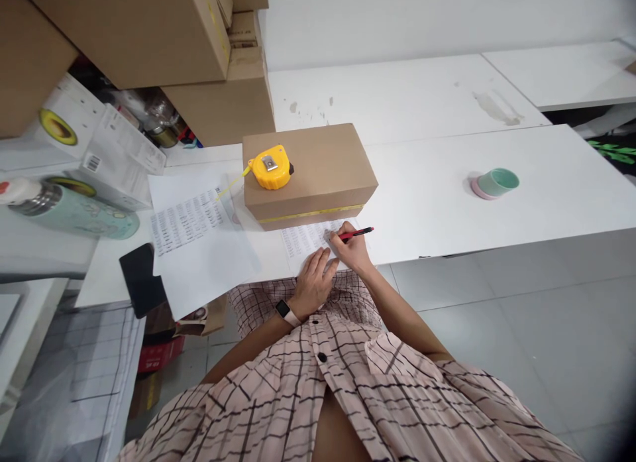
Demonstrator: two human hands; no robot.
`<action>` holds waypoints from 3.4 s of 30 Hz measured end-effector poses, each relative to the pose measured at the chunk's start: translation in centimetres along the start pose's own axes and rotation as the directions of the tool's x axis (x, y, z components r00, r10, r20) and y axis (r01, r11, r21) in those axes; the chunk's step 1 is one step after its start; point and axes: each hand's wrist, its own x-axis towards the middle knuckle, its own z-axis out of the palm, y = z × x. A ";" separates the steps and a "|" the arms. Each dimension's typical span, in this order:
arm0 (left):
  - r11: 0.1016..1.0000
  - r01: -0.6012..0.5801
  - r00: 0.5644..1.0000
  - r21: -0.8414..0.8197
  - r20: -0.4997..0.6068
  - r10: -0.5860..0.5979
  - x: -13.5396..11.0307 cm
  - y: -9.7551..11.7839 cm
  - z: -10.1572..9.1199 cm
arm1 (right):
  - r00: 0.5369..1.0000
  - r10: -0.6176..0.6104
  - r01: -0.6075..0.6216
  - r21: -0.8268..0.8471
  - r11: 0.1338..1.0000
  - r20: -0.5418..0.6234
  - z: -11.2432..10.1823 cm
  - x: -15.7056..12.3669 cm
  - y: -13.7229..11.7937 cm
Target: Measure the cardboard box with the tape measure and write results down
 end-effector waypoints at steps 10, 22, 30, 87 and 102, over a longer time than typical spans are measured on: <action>1.000 -0.004 1.000 -0.006 -0.006 0.004 0.0 0.0 0.0 | 1.000 -0.017 0.017 0.004 1.000 -0.003 0.0 0.0 -0.1; 1.000 0.006 1.000 -0.012 -0.005 -0.006 0.0 0.1 0.1 | 1.000 -0.004 0.004 -0.017 1.000 0.002 -0.1 0.0 0.0; 1.000 0.007 1.000 -0.030 0.009 -0.006 0.0 0.0 -0.2 | 0.990 -0.079 0.073 -0.055 0.996 -0.115 -0.8 -0.4 0.1; 0.994 0.011 0.999 -0.105 0.040 -0.007 -0.8 -0.6 -0.7 | 0.921 -0.222 -0.002 -0.576 0.817 -0.319 -12.4 2.5 6.7; 0.964 0.073 0.978 -0.257 -0.173 -0.120 2.0 -0.9 -5.3 | 0.919 -0.233 0.016 -0.560 0.828 -0.317 -12.6 2.5 6.7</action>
